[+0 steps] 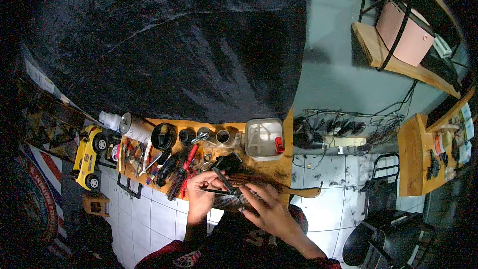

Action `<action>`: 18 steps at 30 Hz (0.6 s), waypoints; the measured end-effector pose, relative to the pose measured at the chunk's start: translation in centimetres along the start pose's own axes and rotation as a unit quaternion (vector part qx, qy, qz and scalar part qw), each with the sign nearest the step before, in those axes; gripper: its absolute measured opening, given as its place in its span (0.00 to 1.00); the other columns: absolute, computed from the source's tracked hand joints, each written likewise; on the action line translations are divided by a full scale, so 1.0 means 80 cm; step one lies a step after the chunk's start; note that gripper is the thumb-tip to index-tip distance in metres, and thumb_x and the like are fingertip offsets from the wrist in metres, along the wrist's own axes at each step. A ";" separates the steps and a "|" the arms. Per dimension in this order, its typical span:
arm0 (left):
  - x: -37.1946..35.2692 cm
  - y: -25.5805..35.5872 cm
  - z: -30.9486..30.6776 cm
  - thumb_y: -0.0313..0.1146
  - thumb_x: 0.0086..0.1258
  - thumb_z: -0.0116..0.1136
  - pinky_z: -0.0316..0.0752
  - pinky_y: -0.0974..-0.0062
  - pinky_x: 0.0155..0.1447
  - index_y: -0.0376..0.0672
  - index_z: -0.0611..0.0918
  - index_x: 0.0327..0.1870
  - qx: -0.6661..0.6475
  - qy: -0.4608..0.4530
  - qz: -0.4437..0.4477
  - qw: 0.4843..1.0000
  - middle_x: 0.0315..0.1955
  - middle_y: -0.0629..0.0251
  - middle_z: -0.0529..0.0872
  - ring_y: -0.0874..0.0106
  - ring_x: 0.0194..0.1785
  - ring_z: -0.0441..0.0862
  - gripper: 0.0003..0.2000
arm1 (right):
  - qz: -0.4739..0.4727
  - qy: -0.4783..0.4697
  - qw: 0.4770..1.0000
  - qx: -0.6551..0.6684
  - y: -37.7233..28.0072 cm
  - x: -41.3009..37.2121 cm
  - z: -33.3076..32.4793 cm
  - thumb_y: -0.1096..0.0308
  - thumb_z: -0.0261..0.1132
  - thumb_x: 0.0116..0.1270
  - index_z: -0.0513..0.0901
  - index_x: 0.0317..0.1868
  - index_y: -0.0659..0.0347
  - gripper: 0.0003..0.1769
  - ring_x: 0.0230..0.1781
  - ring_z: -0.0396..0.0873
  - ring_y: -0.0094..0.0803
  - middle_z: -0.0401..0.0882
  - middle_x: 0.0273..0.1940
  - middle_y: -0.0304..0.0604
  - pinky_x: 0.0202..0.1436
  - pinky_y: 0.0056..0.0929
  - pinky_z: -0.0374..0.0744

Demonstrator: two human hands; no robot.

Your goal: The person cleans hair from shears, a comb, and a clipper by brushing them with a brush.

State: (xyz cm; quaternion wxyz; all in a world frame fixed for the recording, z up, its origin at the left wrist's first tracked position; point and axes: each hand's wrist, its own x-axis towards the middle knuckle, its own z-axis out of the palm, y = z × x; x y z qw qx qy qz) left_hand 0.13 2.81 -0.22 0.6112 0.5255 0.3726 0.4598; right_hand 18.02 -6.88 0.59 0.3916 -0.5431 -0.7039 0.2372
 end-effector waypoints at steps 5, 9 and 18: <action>0.000 0.003 -0.002 0.29 0.66 0.64 0.79 0.78 0.37 0.32 0.81 0.43 -0.025 -0.009 -0.001 1.000 0.34 0.59 0.86 0.75 0.31 0.83 0.11 | 0.002 -0.008 1.000 -0.013 -0.001 0.001 0.000 0.63 0.71 0.57 0.73 0.62 0.60 0.33 0.53 0.72 0.45 0.69 0.58 0.45 0.57 0.40 0.75; -0.002 0.007 -0.008 0.30 0.71 0.57 0.79 0.78 0.39 0.30 0.80 0.45 0.001 -0.013 -0.028 1.000 0.35 0.60 0.85 0.75 0.35 0.83 0.10 | -0.004 -0.010 1.000 -0.016 0.001 0.001 0.002 0.62 0.71 0.57 0.75 0.61 0.62 0.31 0.53 0.72 0.43 0.70 0.57 0.45 0.56 0.37 0.76; 0.005 0.017 -0.004 0.38 0.78 0.45 0.77 0.75 0.44 0.32 0.77 0.49 -0.107 0.037 -0.027 0.993 0.38 0.59 0.82 0.73 0.40 0.81 0.16 | 0.029 0.051 0.998 0.023 0.005 -0.007 0.005 0.71 0.72 0.56 0.78 0.58 0.61 0.27 0.48 0.78 0.45 0.76 0.51 0.48 0.51 0.37 0.78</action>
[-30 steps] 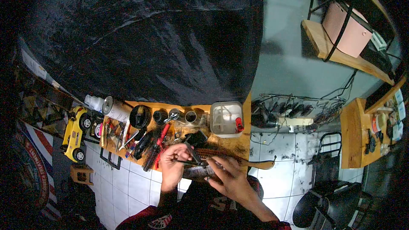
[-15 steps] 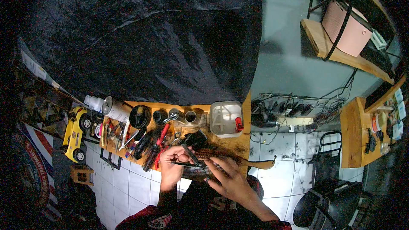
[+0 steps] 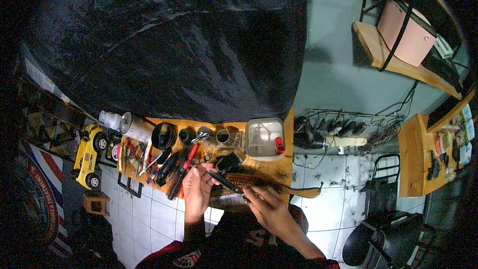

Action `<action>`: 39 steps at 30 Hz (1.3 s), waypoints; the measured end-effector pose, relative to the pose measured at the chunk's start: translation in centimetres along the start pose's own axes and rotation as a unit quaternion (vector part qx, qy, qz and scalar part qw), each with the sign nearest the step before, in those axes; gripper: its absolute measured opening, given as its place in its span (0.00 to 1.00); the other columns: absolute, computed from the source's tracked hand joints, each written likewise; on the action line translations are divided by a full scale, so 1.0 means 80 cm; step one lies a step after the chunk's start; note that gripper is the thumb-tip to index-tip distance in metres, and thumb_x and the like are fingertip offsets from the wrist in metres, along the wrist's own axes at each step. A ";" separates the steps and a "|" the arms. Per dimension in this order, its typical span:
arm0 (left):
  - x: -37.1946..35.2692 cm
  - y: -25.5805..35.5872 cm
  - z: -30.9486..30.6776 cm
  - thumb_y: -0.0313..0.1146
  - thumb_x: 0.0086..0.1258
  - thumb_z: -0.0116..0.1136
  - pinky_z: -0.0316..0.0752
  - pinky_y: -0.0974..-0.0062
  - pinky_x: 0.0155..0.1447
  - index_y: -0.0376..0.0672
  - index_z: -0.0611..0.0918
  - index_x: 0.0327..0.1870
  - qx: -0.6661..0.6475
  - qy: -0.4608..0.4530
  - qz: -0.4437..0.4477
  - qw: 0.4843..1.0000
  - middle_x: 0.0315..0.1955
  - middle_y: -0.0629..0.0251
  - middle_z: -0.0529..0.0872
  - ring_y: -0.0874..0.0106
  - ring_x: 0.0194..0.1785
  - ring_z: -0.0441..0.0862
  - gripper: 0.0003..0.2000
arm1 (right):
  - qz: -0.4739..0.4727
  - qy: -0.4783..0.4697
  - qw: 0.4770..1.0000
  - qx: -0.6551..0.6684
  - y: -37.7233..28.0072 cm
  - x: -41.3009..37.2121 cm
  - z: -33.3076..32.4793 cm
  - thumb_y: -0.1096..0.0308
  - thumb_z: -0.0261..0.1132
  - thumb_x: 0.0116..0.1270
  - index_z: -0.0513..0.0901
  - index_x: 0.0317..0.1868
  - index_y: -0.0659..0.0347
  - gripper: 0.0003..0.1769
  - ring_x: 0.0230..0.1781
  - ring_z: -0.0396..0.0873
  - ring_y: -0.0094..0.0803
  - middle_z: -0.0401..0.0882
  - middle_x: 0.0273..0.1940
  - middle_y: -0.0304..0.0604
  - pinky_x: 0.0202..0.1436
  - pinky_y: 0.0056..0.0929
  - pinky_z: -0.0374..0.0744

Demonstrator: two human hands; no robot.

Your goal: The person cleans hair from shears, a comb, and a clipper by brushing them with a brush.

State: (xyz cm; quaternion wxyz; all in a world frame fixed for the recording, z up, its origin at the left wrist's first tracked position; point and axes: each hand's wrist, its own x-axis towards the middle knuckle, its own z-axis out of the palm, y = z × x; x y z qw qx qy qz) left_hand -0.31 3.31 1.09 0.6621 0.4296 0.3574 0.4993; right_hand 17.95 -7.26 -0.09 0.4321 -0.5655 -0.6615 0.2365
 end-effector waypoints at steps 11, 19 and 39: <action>-0.014 0.013 0.006 0.16 0.70 0.49 0.76 0.72 0.57 0.32 0.72 0.60 0.093 -0.158 0.054 0.982 0.50 0.55 0.81 0.68 0.52 0.81 0.17 | 0.017 0.043 0.999 -0.025 0.001 0.002 -0.004 0.71 0.73 0.52 0.75 0.61 0.61 0.33 0.52 0.74 0.45 0.71 0.58 0.48 0.55 0.40 0.74; -0.013 0.010 0.008 0.21 0.70 0.55 0.78 0.72 0.53 0.29 0.77 0.53 0.126 -0.124 0.049 0.983 0.47 0.50 0.84 0.68 0.49 0.83 0.13 | -0.007 0.030 0.998 -0.056 -0.001 0.002 -0.002 0.71 0.74 0.49 0.77 0.58 0.62 0.32 0.53 0.75 0.44 0.73 0.56 0.47 0.55 0.37 0.74; -0.008 -0.001 -0.002 0.20 0.68 0.57 0.80 0.75 0.44 0.29 0.81 0.43 0.119 -0.009 0.063 0.991 0.36 0.53 0.87 0.68 0.40 0.86 0.06 | -0.010 0.019 0.998 -0.066 -0.001 0.003 -0.003 0.70 0.73 0.51 0.77 0.58 0.62 0.31 0.52 0.74 0.43 0.72 0.57 0.47 0.55 0.39 0.73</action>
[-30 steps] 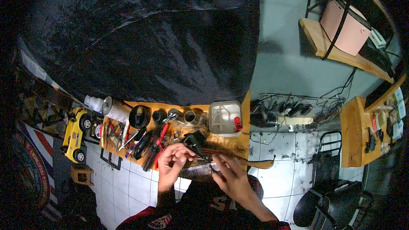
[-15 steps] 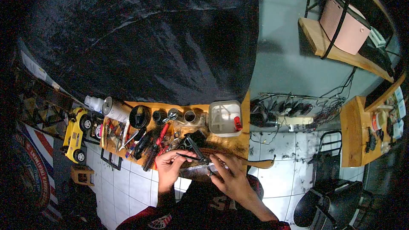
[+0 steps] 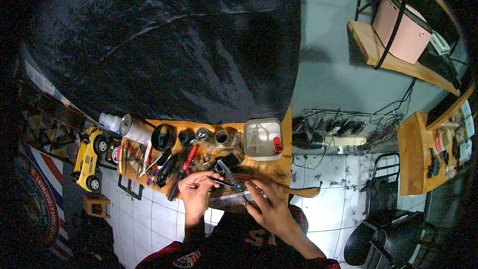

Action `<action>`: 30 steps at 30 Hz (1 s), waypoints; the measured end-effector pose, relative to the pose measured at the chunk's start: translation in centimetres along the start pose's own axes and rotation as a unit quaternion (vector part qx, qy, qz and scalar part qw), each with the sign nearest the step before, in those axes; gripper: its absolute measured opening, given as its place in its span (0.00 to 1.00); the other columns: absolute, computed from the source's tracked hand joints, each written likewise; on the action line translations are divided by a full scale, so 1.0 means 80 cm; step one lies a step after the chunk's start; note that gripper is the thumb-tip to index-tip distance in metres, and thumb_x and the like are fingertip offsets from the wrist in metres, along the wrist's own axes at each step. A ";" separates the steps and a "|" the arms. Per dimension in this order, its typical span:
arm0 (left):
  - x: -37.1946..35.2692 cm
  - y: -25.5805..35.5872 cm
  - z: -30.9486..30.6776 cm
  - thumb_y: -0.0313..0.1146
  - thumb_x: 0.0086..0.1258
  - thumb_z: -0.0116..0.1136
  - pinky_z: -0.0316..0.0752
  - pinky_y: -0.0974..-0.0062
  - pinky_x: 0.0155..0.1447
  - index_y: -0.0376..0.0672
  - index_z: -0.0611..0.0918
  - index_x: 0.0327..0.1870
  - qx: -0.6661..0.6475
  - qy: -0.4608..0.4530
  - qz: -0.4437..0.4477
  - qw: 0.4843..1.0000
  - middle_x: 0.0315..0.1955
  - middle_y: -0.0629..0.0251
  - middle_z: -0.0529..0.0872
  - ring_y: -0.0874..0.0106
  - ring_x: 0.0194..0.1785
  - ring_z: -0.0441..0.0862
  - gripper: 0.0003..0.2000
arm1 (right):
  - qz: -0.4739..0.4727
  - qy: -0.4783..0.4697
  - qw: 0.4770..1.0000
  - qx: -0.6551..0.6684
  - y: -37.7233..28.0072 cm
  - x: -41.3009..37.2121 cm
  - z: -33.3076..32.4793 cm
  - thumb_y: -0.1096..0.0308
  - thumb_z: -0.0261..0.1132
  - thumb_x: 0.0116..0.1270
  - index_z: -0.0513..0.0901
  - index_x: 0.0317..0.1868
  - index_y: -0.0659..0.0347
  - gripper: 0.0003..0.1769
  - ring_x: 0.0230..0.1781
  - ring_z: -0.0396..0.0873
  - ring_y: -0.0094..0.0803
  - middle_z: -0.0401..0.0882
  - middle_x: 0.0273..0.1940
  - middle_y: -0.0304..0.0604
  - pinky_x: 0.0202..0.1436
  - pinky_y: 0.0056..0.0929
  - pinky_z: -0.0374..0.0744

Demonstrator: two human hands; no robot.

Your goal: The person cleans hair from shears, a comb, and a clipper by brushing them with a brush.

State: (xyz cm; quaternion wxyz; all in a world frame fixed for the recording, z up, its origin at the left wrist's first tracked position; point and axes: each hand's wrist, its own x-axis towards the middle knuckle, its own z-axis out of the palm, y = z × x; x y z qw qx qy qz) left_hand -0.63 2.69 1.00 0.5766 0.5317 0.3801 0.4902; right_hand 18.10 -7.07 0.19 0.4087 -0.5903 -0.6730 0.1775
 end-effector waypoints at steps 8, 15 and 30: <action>0.008 -0.010 -0.005 0.31 0.73 0.55 0.77 0.79 0.40 0.33 0.78 0.43 -0.043 0.119 0.022 0.992 0.34 0.59 0.83 0.74 0.33 0.80 0.08 | 0.028 0.016 0.997 0.070 0.013 -0.011 0.003 0.69 0.72 0.55 0.77 0.59 0.57 0.29 0.49 0.77 0.45 0.78 0.51 0.47 0.54 0.40 0.76; 0.009 -0.004 0.008 0.30 0.72 0.57 0.78 0.77 0.43 0.32 0.80 0.50 -0.039 0.050 0.003 0.998 0.39 0.56 0.86 0.72 0.37 0.84 0.12 | -0.014 0.000 0.999 0.045 0.016 -0.009 0.002 0.69 0.71 0.56 0.76 0.61 0.57 0.30 0.50 0.77 0.43 0.77 0.53 0.45 0.54 0.38 0.76; 0.000 -0.010 0.007 0.20 0.65 0.61 0.79 0.79 0.42 0.31 0.83 0.43 -0.003 -0.020 -0.059 0.998 0.36 0.59 0.87 0.74 0.36 0.85 0.07 | -0.032 -0.067 0.997 0.033 0.001 -0.001 0.001 0.64 0.71 0.57 0.71 0.65 0.58 0.34 0.56 0.71 0.46 0.67 0.60 0.45 0.61 0.42 0.72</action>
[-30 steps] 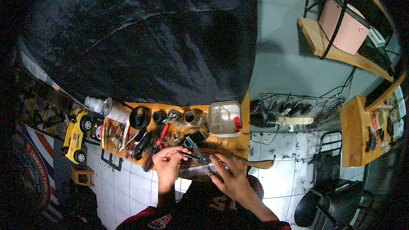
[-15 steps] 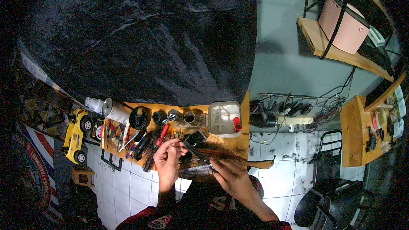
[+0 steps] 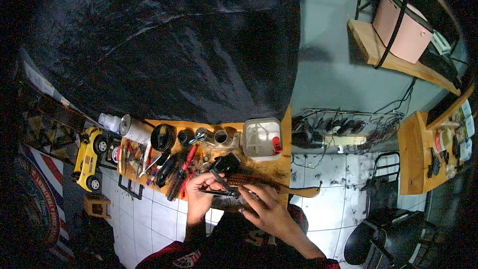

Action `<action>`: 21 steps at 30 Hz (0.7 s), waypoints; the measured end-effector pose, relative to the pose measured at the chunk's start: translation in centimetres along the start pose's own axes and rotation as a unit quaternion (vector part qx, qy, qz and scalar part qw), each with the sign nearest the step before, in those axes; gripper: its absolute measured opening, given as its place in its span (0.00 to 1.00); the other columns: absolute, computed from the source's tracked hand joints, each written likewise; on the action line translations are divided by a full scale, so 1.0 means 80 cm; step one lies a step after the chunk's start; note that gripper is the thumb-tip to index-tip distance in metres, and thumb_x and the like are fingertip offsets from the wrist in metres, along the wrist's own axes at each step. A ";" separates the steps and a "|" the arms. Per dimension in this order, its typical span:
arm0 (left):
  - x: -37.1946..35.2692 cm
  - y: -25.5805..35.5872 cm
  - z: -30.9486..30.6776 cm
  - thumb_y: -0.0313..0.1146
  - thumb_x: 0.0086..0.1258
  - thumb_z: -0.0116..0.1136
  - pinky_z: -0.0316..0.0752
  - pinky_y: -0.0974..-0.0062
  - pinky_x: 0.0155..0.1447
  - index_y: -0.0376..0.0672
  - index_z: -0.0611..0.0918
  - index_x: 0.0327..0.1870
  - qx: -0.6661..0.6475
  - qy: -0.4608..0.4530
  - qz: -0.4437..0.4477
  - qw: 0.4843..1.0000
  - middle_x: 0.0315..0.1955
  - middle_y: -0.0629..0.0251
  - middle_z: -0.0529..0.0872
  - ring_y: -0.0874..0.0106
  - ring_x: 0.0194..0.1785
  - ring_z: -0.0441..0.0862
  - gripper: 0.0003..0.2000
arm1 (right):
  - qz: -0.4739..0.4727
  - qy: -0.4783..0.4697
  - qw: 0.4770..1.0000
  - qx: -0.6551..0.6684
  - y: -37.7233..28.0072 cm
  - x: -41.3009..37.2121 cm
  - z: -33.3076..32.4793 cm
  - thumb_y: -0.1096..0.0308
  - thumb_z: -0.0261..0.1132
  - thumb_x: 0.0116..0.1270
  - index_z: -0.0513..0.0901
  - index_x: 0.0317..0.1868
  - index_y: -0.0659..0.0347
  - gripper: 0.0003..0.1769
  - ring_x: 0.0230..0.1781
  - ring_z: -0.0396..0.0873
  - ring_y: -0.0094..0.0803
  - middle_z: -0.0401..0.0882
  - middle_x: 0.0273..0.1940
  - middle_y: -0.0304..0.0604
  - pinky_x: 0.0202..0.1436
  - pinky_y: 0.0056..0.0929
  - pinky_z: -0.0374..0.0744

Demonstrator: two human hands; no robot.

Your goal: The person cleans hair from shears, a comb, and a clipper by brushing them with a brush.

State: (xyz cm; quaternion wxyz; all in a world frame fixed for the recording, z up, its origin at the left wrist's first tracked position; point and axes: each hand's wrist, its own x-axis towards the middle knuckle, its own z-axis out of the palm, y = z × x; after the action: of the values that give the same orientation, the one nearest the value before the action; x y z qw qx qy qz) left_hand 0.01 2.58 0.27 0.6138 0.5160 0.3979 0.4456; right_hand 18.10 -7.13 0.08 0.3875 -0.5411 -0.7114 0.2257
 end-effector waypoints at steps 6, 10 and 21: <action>0.001 -0.004 -0.010 0.16 0.66 0.57 0.79 0.78 0.43 0.29 0.80 0.50 0.041 -0.042 0.045 0.997 0.39 0.58 0.86 0.74 0.37 0.84 0.12 | 0.004 0.010 1.000 -0.009 -0.001 0.002 0.000 0.63 0.72 0.55 0.75 0.61 0.59 0.32 0.55 0.72 0.44 0.70 0.58 0.44 0.59 0.41 0.73; 0.004 0.012 -0.002 0.23 0.66 0.62 0.78 0.79 0.42 0.30 0.80 0.50 0.027 -0.019 0.063 0.997 0.37 0.59 0.86 0.75 0.35 0.83 0.13 | -0.002 0.006 1.000 -0.019 0.000 0.000 0.002 0.63 0.72 0.54 0.76 0.60 0.59 0.31 0.53 0.73 0.44 0.70 0.58 0.43 0.58 0.40 0.74; 0.004 0.009 -0.007 0.35 0.70 0.60 0.77 0.80 0.40 0.30 0.82 0.46 0.026 0.010 0.041 0.999 0.33 0.60 0.86 0.77 0.32 0.83 0.14 | -0.008 0.005 1.000 -0.015 -0.001 0.001 0.001 0.65 0.72 0.55 0.77 0.60 0.59 0.30 0.52 0.73 0.44 0.70 0.57 0.43 0.56 0.39 0.76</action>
State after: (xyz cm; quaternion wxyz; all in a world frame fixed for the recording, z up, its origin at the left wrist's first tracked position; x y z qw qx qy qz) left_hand -0.54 3.06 0.86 0.5771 0.5433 0.3942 0.4652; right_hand 17.97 -7.10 0.12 0.3844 -0.5424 -0.7171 0.2093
